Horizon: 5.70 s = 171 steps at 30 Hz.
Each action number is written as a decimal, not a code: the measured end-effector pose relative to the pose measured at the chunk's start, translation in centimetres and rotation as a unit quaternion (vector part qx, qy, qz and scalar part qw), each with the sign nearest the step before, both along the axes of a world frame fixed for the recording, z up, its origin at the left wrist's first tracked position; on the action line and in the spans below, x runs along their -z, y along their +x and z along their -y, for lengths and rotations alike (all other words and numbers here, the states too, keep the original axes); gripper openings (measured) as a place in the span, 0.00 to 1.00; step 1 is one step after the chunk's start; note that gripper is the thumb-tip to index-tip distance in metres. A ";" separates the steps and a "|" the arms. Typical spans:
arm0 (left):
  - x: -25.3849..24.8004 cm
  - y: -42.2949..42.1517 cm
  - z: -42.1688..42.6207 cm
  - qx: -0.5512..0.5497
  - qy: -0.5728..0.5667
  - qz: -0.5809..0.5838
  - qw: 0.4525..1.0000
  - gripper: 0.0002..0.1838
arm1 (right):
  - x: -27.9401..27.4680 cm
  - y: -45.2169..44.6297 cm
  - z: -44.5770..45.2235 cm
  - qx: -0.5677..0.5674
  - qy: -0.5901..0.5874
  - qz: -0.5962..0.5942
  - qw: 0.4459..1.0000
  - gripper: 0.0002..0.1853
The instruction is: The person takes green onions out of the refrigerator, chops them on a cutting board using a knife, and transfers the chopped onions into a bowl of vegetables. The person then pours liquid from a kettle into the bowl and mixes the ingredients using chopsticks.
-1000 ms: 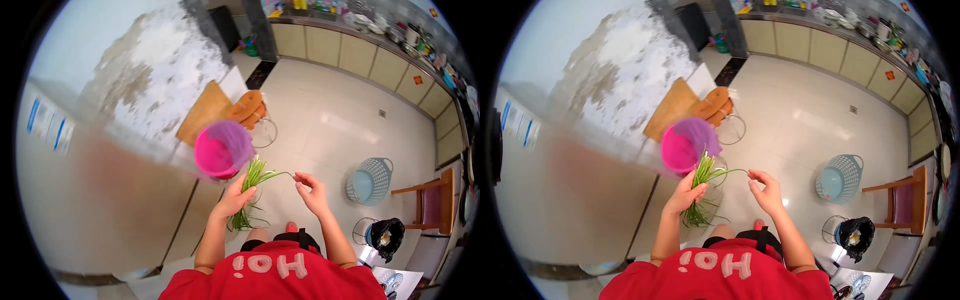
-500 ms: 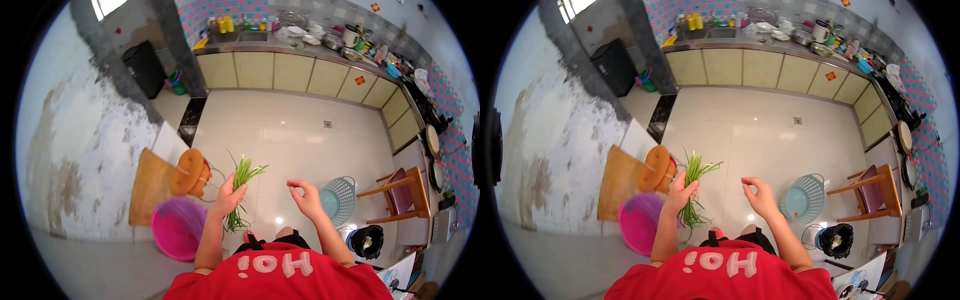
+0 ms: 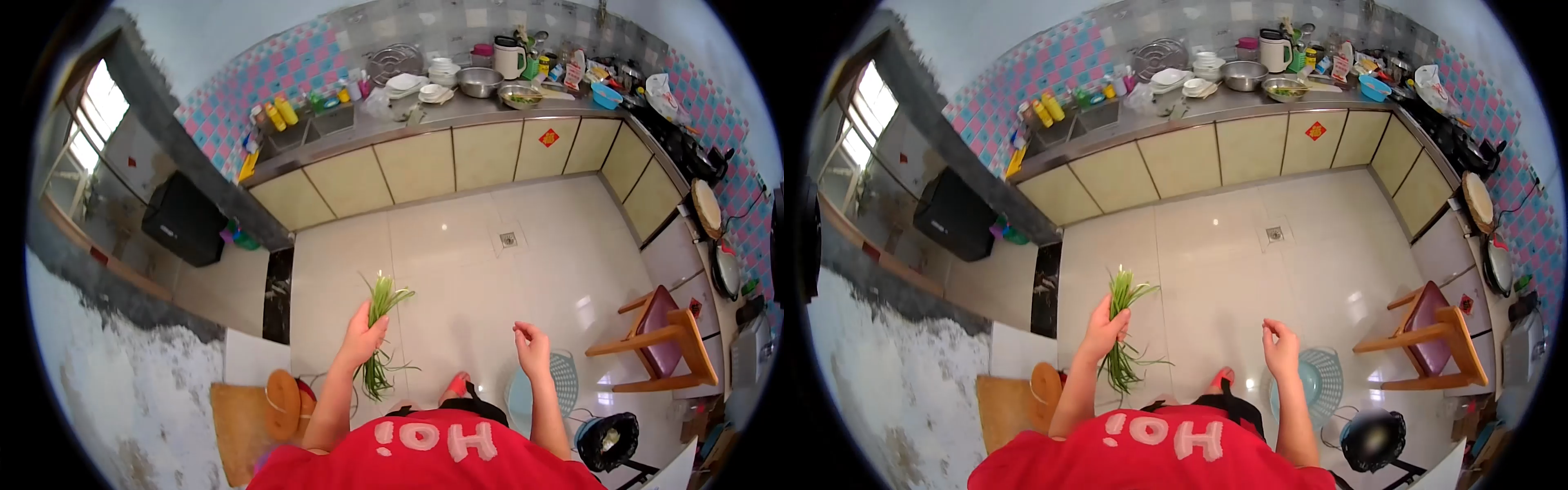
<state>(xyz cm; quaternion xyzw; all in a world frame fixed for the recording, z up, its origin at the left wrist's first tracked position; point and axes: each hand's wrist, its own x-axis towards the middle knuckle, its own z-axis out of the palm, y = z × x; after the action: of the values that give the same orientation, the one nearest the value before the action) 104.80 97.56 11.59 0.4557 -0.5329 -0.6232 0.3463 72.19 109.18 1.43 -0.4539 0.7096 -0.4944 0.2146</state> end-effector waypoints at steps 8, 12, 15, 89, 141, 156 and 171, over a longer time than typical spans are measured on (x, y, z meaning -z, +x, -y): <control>0.5 -12.9 20.7 -0.035 -0.021 -0.018 0.999 0.09 | -4.1 -9.4 20.5 -0.056 -0.031 -0.045 0.997 0.10; 3.2 -17.8 31.7 -0.037 -0.011 -0.047 0.998 0.08 | -3.2 -16.8 25.9 0.005 -0.005 -0.085 0.996 0.11; 2.9 -23.3 41.2 -0.028 -0.028 -0.060 0.997 0.11 | -2.4 -22.7 28.8 0.086 0.064 -0.123 0.987 0.12; 7.2 -125.1 117.3 -0.042 -0.079 0.434 0.896 0.17 | 3.6 -115.8 117.6 -0.128 0.238 -0.211 0.939 0.23; 21.2 -125.6 108.7 -0.105 -0.248 0.525 0.807 0.13 | 4.7 -107.6 120.3 -0.306 0.298 -0.156 0.891 0.11; 16.6 -130.4 119.8 -0.020 -0.297 0.481 0.825 0.35 | -2.8 -117.7 114.8 -0.109 0.178 -0.042 0.977 0.11; 19.7 -127.2 111.3 0.009 -0.329 0.516 0.791 0.25 | -2.1 -115.9 116.2 -0.183 0.244 -0.059 0.950 0.10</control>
<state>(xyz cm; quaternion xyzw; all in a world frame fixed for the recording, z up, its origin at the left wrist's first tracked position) -22.43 -13.78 -8.06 0.5631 -0.8093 -0.0860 0.1430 -43.72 -7.01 3.52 -0.5383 0.7247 -0.2303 0.3635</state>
